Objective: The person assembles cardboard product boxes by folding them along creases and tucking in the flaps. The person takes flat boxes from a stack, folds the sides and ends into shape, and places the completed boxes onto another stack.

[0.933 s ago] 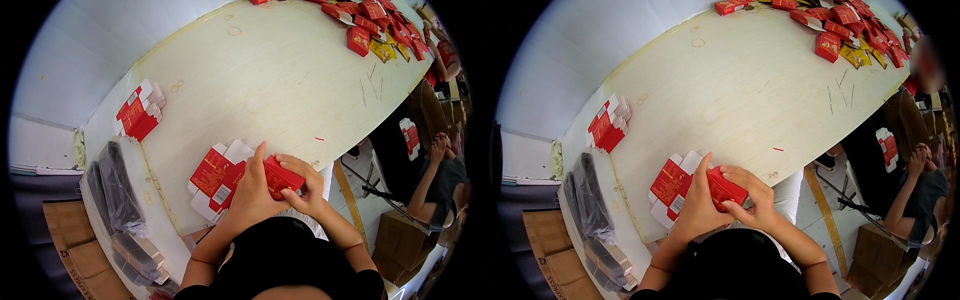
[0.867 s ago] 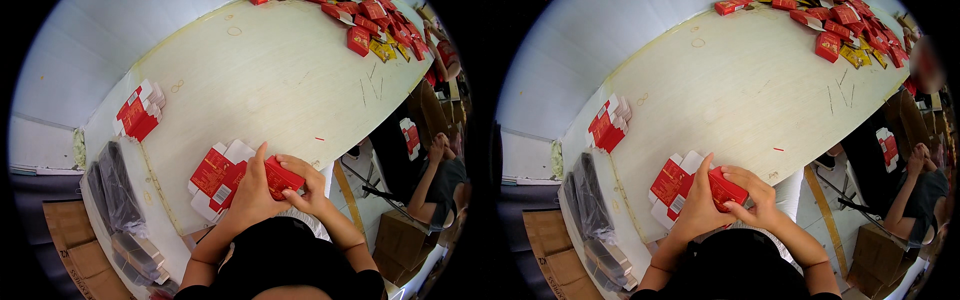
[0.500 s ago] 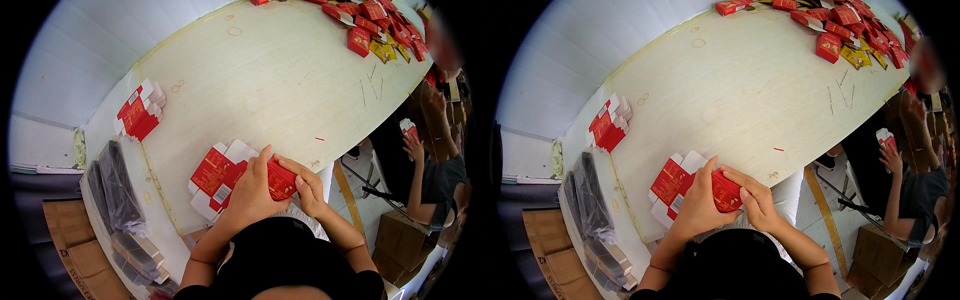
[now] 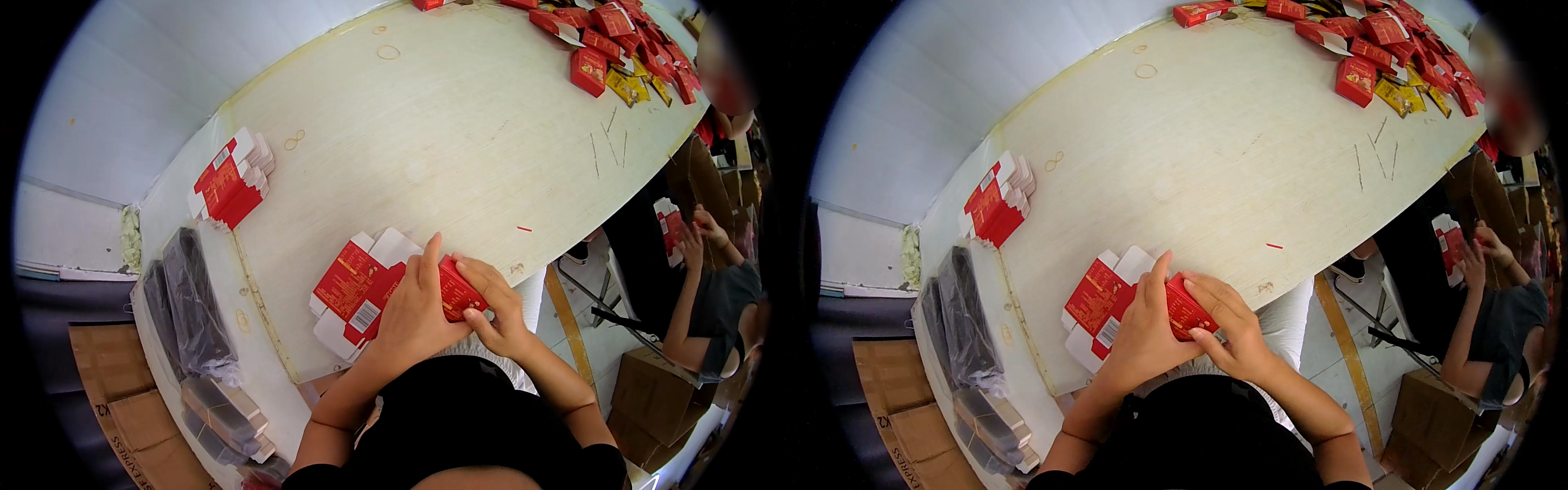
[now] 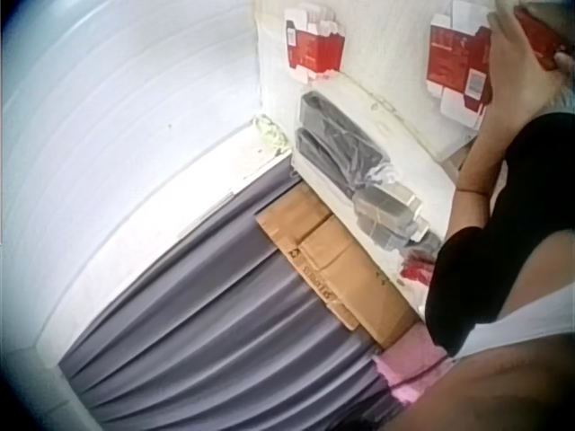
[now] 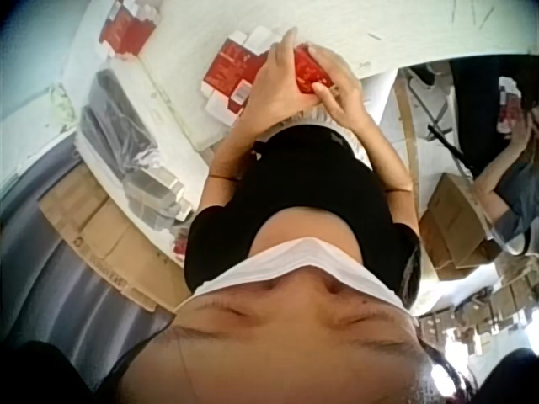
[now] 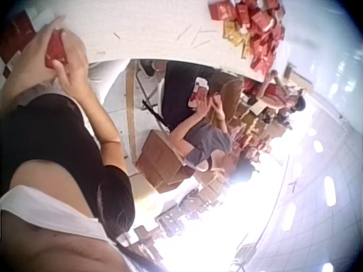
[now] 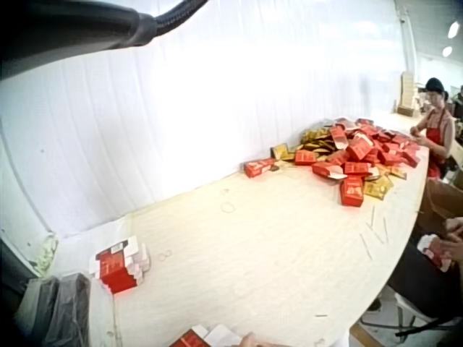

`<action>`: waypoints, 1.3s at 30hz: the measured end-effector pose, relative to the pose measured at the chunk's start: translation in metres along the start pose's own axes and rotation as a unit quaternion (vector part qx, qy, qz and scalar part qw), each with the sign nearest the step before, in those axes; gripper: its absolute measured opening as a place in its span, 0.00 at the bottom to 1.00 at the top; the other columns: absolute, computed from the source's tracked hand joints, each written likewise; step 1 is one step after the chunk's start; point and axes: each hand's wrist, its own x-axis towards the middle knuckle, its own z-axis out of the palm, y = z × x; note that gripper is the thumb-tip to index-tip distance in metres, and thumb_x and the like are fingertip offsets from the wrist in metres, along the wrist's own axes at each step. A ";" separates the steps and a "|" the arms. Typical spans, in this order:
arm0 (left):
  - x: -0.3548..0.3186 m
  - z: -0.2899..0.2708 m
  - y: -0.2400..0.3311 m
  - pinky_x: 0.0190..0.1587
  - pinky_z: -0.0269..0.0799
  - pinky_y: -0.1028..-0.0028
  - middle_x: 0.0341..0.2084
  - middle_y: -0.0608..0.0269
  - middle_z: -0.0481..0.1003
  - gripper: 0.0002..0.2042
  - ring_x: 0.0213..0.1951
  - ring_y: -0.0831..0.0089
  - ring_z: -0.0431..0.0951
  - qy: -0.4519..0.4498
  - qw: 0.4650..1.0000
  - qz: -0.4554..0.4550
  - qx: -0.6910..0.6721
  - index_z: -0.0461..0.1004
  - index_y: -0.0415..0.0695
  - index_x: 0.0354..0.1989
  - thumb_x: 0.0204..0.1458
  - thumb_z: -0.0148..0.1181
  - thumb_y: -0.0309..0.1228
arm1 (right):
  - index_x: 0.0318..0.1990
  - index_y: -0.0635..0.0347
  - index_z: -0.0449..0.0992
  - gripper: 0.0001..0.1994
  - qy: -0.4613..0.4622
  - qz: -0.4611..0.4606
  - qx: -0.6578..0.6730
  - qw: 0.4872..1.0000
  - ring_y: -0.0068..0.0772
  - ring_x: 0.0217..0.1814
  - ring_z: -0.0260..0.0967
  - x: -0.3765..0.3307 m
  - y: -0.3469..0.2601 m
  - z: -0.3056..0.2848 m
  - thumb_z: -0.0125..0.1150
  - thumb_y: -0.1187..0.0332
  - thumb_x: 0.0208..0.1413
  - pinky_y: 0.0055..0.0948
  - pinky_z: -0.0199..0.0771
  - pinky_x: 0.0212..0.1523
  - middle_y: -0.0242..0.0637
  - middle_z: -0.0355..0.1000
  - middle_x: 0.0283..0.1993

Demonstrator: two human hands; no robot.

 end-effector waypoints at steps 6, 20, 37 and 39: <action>-0.001 -0.002 -0.003 0.47 0.69 0.61 0.47 0.48 0.63 0.38 0.46 0.54 0.69 -0.004 0.992 0.047 -0.115 0.53 0.43 0.61 0.41 0.66 0.32 | 0.56 0.69 0.66 0.18 0.016 0.048 0.048 0.998 0.44 0.60 0.63 -0.006 0.005 0.002 0.47 0.78 0.56 0.34 0.62 0.58 0.51 0.62 0.60; 0.012 0.003 -0.017 0.31 0.62 0.76 0.28 0.61 0.67 0.02 0.30 0.74 0.67 0.137 0.961 0.125 -0.203 0.71 0.40 0.32 0.51 0.54 0.23 | 0.39 0.62 0.57 0.03 0.128 0.160 0.346 0.916 0.31 0.53 0.64 0.007 0.002 0.013 0.35 0.74 0.62 0.29 0.62 0.54 0.54 0.59 0.59; 0.021 -0.002 -0.019 0.37 0.71 0.71 0.46 0.52 0.65 0.19 0.36 0.68 0.74 0.096 0.943 0.003 -0.320 0.63 0.37 0.49 0.47 0.56 0.20 | 0.48 0.57 0.64 0.17 0.082 0.186 0.178 0.963 0.24 0.43 0.64 0.061 0.059 -0.091 0.44 0.54 0.62 0.28 0.66 0.49 0.30 0.66 0.37; 0.015 -0.018 -0.030 0.45 0.70 0.66 0.52 0.49 0.61 0.23 0.45 0.62 0.73 0.134 0.972 0.013 -0.192 0.60 0.38 0.53 0.47 0.55 0.21 | 0.57 0.59 0.61 0.33 0.196 0.229 0.334 0.893 0.35 0.57 0.61 0.149 0.039 -0.168 0.29 0.40 0.61 0.41 0.61 0.58 0.40 0.62 0.57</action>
